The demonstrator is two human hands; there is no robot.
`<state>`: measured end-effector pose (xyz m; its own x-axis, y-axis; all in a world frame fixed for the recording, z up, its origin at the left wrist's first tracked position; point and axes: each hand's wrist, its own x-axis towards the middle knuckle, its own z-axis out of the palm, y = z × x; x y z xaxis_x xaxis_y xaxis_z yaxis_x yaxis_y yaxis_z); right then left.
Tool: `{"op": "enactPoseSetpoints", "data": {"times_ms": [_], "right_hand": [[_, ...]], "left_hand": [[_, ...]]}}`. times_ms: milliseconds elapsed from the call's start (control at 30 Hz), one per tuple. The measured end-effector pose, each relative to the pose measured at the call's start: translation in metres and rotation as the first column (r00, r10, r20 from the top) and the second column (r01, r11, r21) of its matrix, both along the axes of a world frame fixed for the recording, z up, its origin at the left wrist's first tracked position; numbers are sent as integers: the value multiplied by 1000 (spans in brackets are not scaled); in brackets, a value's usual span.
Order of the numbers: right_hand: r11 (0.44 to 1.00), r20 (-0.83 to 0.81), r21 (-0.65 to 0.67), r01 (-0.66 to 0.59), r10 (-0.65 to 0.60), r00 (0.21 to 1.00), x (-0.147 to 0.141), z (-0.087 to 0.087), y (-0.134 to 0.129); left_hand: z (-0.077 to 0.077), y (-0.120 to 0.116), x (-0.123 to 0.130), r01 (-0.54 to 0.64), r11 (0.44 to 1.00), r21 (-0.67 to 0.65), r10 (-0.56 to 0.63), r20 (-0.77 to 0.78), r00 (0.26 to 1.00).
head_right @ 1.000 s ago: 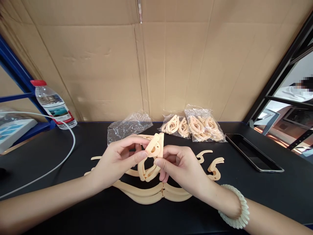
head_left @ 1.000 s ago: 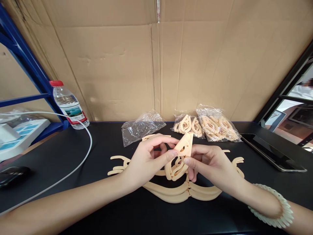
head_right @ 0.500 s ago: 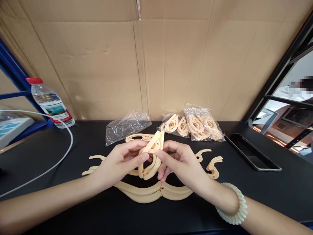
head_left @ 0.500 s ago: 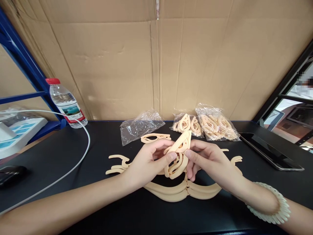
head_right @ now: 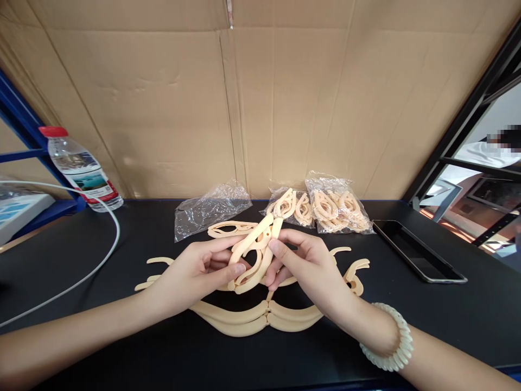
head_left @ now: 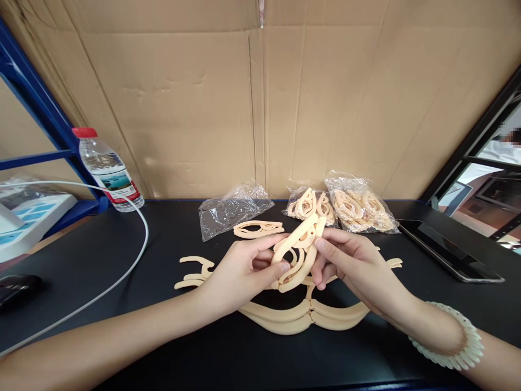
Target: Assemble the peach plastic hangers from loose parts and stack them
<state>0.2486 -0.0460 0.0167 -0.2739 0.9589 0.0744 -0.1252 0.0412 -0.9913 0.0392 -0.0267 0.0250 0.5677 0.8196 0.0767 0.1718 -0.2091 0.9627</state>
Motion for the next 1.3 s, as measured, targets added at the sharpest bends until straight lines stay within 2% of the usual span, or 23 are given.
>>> {"op": "enactPoseSetpoints", "data": {"times_ms": [233,400,567,800,967,1133,1300], "right_hand": [[999,-54,28,-23,25,998,2,0,-1],[999,-60,30,18,-16,998,3,-1,1],[999,-61,32,29,-27,998,4,-1,3],[995,-6,95,33,-33,999,3,-1,0],[983,49,143,117,-125,991,0,2,-3],[969,92,213,123,-146,985,-1,3,-4],[972,37,183,147,-156,987,2,4,1]], "left_hand": [[0,0,1,-56,995,89,59,-31,998],[2,0,-1,-48,987,152,66,-111,992],[3,1,-3,-45,975,217,73,-122,990],[1,0,-4,-51,899,436,187,-277,943],[0,-1,-6,4,841,541,233,-369,900],[2,3,-6,27,847,530,220,-396,891],[11,9,-9,-33,918,394,174,-328,928]]}}
